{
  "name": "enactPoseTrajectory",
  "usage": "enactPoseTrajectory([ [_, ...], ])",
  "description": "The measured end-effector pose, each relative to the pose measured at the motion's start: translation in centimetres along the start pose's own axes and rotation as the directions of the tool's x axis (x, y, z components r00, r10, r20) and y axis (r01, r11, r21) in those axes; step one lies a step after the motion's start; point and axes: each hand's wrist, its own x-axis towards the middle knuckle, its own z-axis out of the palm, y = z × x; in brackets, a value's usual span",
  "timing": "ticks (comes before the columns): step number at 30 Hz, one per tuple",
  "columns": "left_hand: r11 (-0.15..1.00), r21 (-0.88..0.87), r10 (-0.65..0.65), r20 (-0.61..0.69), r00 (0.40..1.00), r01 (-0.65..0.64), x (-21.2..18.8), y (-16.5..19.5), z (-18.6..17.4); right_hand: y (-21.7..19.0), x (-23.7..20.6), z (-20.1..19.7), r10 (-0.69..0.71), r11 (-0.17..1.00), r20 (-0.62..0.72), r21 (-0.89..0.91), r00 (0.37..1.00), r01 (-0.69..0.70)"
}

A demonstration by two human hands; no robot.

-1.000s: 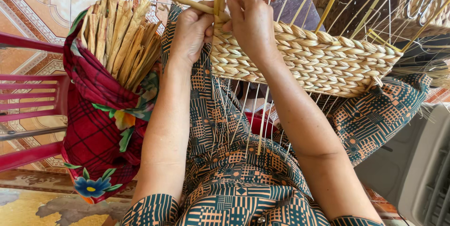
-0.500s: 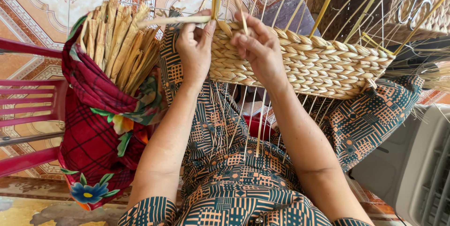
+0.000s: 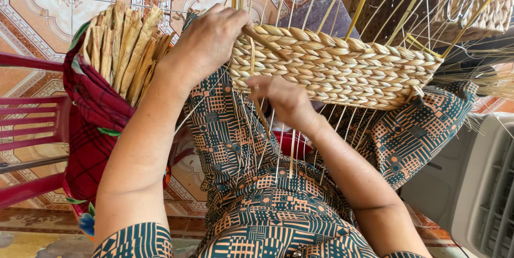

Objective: The person weaves a basket by hand, interlacing thin bamboo strips through a vertical frame. They repeatedly pull and tighten the strips to form a tight, uniform weave pattern.

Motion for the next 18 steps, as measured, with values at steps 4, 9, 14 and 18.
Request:
enactPoseTrajectory([
  [4,0.953,-0.296,-0.058,0.034,0.998,0.066,0.9,-0.2,-1.0,1.5,4.6,-1.9,0.222,0.961,-0.209,-0.117,0.952,-0.25],
  [9,0.838,-0.542,-0.049,0.033,0.998,0.06,0.3,-1.4,-1.7,2.9,9.7,-1.8,0.307,0.95,-0.126,-0.02,0.944,-0.311],
  [14,0.777,-0.594,-0.159,0.136,0.978,0.209,1.3,-1.8,-1.8,2.2,9.3,-0.5,0.01,0.997,-0.332,-0.074,0.943,-0.037],
  [18,0.934,-0.315,-0.156,0.065,0.986,0.169,2.7,-0.4,-0.7,0.5,8.0,-1.4,-0.106,0.986,-0.248,-0.15,0.963,0.07],
])
